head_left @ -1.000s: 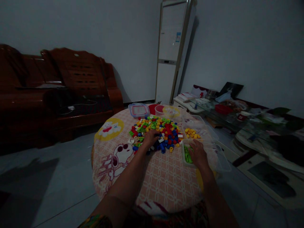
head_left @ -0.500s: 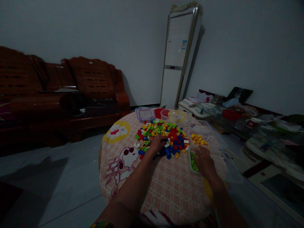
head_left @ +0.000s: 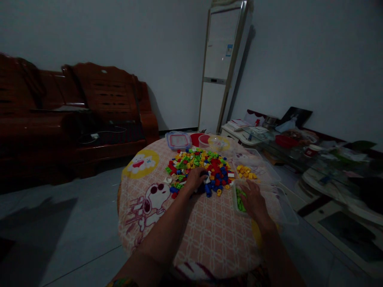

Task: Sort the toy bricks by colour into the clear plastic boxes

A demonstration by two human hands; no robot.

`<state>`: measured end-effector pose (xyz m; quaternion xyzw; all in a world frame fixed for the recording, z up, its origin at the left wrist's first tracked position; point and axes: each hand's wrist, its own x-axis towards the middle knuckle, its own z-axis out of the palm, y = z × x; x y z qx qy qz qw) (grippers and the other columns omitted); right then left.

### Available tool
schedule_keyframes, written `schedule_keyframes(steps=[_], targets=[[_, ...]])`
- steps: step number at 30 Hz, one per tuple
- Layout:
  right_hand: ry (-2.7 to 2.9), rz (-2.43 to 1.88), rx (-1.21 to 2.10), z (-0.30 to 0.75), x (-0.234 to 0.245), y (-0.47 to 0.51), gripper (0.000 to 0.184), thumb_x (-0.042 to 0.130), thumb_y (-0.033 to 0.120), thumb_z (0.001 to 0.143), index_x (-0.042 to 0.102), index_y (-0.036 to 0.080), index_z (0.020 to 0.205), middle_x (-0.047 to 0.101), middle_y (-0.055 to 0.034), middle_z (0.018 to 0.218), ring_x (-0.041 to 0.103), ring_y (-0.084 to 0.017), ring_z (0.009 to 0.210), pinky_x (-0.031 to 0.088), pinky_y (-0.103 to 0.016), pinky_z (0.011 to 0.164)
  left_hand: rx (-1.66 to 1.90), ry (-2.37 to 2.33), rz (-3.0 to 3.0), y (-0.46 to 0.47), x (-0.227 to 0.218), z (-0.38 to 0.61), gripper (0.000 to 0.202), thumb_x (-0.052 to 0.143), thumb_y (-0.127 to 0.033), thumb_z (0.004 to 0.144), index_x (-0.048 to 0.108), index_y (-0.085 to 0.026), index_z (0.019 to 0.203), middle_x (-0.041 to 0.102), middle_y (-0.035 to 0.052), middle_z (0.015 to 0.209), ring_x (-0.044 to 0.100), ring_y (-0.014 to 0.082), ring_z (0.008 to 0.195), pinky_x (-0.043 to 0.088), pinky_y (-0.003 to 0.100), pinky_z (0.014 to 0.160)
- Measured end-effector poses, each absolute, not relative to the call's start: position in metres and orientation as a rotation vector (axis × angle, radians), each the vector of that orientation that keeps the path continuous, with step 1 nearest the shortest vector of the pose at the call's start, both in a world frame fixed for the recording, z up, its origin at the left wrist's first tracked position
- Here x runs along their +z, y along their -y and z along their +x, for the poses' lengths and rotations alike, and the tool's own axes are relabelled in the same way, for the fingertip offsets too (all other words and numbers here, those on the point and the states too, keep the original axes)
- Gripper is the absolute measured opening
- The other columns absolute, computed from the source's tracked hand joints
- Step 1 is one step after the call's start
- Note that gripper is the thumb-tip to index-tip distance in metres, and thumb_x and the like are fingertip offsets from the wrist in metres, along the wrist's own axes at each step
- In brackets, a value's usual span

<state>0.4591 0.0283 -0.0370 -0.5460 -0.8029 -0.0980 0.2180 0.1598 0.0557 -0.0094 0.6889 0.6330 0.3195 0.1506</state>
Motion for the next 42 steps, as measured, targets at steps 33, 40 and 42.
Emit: schedule_keyframes(steps=[33,40,42], targets=[[2.212,-1.539,-0.217,0.457,-0.030,-0.022,0.031,0.051,0.024,0.095,0.069,0.018,0.119,0.051,-0.0150,0.144,0.042,-0.032,0.137,0.049,-0.047,0.107,0.982,-1.811,1.971,-0.059,-0.015,0.162,0.038,0.059,-0.008,0.084,0.076,-0.018,0.116,0.075,0.0091,0.117,0.067,0.0237,0.112,0.050,0.037,0.102],[2.205,-1.515,-0.219,0.458,-0.031,-0.022,0.031,0.048,0.026,0.096,0.069,0.019,0.118,0.052,-0.0144,0.143,0.043,-0.031,0.136,0.050,-0.047,0.106,1.169,-1.887,1.887,-0.061,-0.018,0.157,0.035,0.061,-0.008,0.082,0.076,-0.021,0.111,0.076,0.0070,0.111,0.069,0.0218,0.102,0.053,0.037,0.097],[2.209,-1.501,-0.220,0.459,-0.032,-0.023,0.031,0.048,0.027,0.096,0.069,0.019,0.118,0.052,-0.0148,0.143,0.043,-0.032,0.136,0.049,-0.048,0.107,1.250,-1.936,1.828,-0.061,-0.016,0.151,0.033,0.061,-0.010,0.083,0.076,-0.020,0.111,0.076,0.0072,0.111,0.069,0.0212,0.099,0.054,0.036,0.096]])
